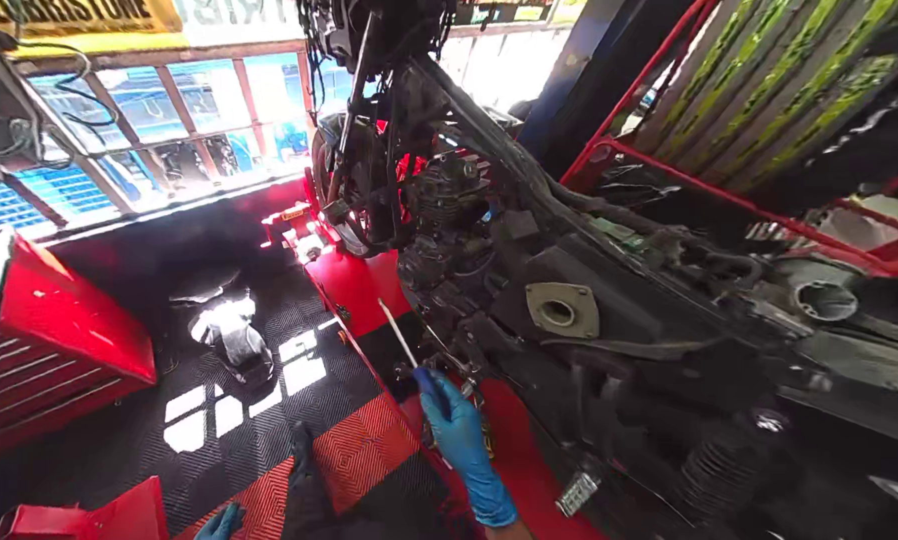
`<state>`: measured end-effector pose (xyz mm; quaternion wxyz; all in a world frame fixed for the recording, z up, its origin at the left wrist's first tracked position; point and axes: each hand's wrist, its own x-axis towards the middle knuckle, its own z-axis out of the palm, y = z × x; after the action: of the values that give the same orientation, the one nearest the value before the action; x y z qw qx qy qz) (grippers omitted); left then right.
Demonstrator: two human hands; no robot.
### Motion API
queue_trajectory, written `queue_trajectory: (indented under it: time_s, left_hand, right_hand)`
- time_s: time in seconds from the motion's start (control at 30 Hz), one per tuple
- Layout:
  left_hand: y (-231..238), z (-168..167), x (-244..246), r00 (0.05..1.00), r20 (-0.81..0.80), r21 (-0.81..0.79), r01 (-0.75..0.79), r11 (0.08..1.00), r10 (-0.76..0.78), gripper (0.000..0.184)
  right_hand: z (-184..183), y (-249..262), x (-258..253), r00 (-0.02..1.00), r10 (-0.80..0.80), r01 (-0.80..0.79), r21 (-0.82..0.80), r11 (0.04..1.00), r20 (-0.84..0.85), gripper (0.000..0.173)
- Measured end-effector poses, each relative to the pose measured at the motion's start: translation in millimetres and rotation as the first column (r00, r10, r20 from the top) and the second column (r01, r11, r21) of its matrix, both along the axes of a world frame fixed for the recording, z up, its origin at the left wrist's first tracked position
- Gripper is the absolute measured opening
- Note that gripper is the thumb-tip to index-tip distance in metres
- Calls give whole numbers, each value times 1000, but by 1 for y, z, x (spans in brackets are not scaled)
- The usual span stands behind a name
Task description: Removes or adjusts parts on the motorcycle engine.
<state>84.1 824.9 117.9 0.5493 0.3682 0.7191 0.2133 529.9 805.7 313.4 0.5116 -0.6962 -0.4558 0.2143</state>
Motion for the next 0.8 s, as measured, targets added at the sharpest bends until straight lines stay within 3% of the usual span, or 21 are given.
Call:
queue_trajectory:
  time_s: [0.13,0.23,0.3,0.4,0.47,0.6,0.67,0.8]
  left_hand:
    - [175,11,71,958,-25,152,287,946,-286,43]
    - [308,70,164,854,-20,300,502,811,-521,44]
    - [380,132,232,723,-42,419,639,645,-689,46]
    - [467,206,335,489,-144,618,723,308,-860,50]
    - [506,242,395,406,-266,672,728,133,-874,51]
    - [557,279,489,340,-426,697,714,-65,-839,57]
    - [569,280,520,331,-503,681,720,-131,-798,57]
    - [573,276,539,383,-587,676,717,-171,-713,51]
  right_hand:
    - [36,61,45,950,-229,211,105,972,210,40]
    - [57,116,72,839,-366,344,129,930,403,37]
    - [70,146,81,770,-429,446,83,891,472,37]
    - [85,178,88,703,-459,548,-3,836,543,37]
    - [90,189,87,681,-469,586,-33,810,562,37]
    - [100,204,79,651,-487,628,-54,776,582,37]
    - [104,208,78,639,-483,634,-53,772,599,36]
    - [110,211,79,623,-453,630,-66,774,638,36]
